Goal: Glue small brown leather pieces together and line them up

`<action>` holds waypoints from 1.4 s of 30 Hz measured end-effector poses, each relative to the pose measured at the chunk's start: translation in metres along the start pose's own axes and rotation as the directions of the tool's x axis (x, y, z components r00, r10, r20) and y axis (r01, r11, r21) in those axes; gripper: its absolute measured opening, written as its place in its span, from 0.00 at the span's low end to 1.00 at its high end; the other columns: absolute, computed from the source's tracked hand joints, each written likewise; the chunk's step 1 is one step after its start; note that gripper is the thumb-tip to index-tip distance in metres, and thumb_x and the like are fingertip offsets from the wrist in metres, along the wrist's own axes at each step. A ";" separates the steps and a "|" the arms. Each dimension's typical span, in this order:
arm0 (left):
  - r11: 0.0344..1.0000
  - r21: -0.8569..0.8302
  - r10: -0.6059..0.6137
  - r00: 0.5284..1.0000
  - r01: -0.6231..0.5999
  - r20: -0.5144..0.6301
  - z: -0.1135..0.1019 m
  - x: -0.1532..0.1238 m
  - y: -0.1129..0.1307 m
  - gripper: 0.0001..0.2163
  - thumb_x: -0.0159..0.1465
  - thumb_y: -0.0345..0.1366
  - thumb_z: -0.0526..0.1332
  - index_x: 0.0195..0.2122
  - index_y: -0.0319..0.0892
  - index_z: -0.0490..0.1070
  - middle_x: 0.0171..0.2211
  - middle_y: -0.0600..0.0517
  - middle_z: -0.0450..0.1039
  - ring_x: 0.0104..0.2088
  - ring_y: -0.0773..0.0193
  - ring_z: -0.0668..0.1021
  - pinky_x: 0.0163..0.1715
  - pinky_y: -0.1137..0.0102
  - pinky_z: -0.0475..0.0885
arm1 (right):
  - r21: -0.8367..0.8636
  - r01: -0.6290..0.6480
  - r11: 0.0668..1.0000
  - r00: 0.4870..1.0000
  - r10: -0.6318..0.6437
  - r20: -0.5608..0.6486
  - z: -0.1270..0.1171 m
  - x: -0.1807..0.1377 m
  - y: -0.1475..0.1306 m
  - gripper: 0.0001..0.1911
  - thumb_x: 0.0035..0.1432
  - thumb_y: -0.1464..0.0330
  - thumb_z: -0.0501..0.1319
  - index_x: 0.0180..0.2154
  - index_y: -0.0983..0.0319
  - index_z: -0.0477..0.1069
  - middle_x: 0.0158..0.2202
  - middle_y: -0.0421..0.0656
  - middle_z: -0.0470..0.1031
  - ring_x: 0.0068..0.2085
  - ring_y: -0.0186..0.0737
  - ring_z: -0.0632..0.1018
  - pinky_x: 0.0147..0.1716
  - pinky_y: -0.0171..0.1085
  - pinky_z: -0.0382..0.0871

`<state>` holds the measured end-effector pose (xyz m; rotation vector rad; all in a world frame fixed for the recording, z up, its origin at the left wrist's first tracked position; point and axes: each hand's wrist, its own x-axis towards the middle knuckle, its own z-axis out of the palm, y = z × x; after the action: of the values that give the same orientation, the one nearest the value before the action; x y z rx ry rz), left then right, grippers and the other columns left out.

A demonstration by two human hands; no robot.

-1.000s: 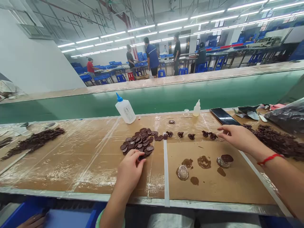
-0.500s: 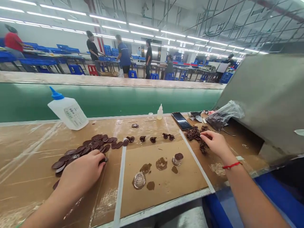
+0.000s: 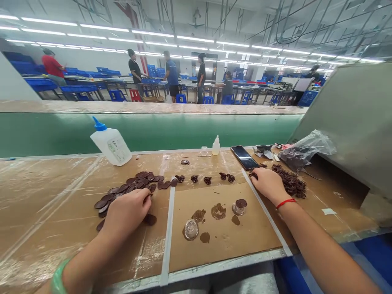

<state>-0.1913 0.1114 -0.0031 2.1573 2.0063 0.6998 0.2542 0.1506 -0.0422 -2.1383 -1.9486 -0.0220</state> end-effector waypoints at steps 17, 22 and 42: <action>0.127 -0.902 -0.210 0.900 0.412 0.381 -0.027 -0.067 0.047 0.19 0.55 0.46 0.76 0.29 0.42 0.68 0.44 0.43 0.86 0.36 0.61 0.88 0.31 0.77 0.79 | 0.846 0.055 0.531 0.984 0.114 -0.136 -0.039 -0.066 -0.032 0.13 0.67 0.51 0.62 0.43 0.52 0.73 0.41 0.52 0.85 0.42 0.53 0.87 0.41 0.44 0.84; -0.026 -0.914 -0.144 0.904 0.404 0.403 -0.019 -0.087 0.065 0.18 0.57 0.44 0.76 0.29 0.41 0.68 0.40 0.44 0.87 0.28 0.65 0.86 0.23 0.81 0.74 | 0.927 0.092 0.364 0.993 -0.103 -0.058 -0.043 -0.106 -0.090 0.20 0.62 0.50 0.68 0.44 0.59 0.78 0.39 0.50 0.86 0.40 0.53 0.88 0.36 0.42 0.87; 0.324 -0.721 0.390 0.781 -0.613 -0.488 0.041 -0.129 0.106 0.16 0.67 0.32 0.67 0.56 0.47 0.78 0.53 0.38 0.82 0.51 0.50 0.85 0.51 0.62 0.81 | 0.984 0.166 -0.064 0.977 0.147 -0.155 -0.037 -0.166 -0.216 0.07 0.78 0.65 0.53 0.47 0.54 0.69 0.40 0.39 0.82 0.41 0.34 0.85 0.40 0.32 0.80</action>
<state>-0.0804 -0.0171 -0.0314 1.9751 0.5576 1.6594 0.0301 -0.0026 0.0018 -0.8939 -1.0034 0.9004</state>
